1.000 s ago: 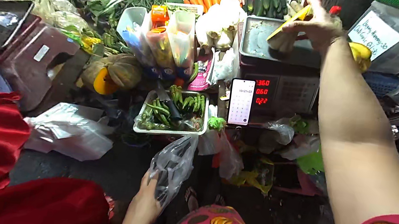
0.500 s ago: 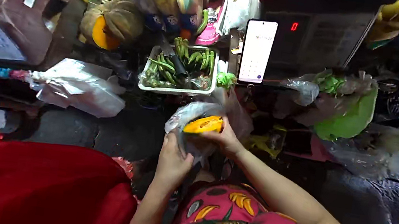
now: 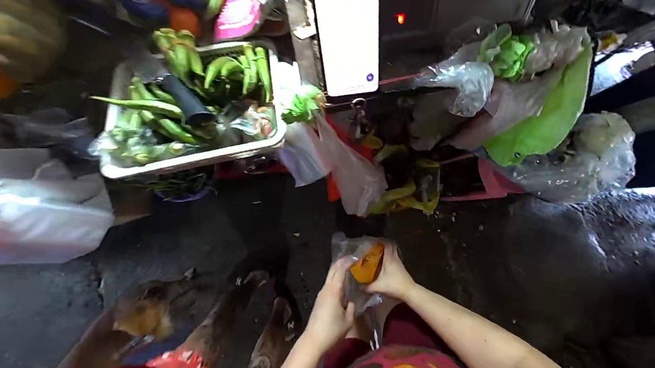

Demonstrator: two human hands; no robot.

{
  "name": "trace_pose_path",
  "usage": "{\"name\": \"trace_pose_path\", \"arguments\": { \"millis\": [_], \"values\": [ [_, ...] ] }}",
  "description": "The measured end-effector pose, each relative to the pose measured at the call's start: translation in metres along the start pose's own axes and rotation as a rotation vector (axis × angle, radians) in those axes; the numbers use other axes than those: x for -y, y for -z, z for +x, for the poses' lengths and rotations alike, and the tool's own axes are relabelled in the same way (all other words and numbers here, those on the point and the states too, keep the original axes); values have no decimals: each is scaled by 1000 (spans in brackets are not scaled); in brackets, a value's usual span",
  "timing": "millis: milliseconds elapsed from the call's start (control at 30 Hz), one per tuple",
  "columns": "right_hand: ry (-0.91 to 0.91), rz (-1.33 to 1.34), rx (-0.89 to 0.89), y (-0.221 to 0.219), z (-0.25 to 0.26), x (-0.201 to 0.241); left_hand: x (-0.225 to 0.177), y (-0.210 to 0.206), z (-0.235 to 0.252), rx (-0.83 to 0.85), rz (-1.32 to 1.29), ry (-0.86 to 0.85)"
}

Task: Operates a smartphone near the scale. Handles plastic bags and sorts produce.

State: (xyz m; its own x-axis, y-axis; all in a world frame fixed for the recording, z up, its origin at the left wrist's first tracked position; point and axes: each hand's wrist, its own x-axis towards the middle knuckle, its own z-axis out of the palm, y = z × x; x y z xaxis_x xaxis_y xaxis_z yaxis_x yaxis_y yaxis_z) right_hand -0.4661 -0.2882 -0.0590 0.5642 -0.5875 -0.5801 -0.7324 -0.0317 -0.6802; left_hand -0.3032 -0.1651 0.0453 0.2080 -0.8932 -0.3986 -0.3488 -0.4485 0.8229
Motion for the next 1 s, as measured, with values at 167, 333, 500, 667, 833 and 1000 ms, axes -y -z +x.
{"name": "trace_pose_path", "arguments": {
  "millis": [167, 333, 500, 667, 833, 1000],
  "values": [
    [-92, -50, 170, -1, 24, -51, 18, -41, 37, 203, -82, -54],
    [-110, -111, 292, 6, 62, -97, 40, -75, 84, 259, -273, -4],
    [-150, -202, 474, 61, 115, -102, 60, -106, 119, 185, -129, 36],
    [-231, -283, 172, 131, 203, -83, 80, -140, 137, 259, 160, 117],
    [-132, -431, 26, 104, 310, -136, 110, -160, 169, -12, 287, -11],
    [-88, -534, 119, 59, 350, -147, 129, -141, 187, -178, 254, 133]
  ]
}}
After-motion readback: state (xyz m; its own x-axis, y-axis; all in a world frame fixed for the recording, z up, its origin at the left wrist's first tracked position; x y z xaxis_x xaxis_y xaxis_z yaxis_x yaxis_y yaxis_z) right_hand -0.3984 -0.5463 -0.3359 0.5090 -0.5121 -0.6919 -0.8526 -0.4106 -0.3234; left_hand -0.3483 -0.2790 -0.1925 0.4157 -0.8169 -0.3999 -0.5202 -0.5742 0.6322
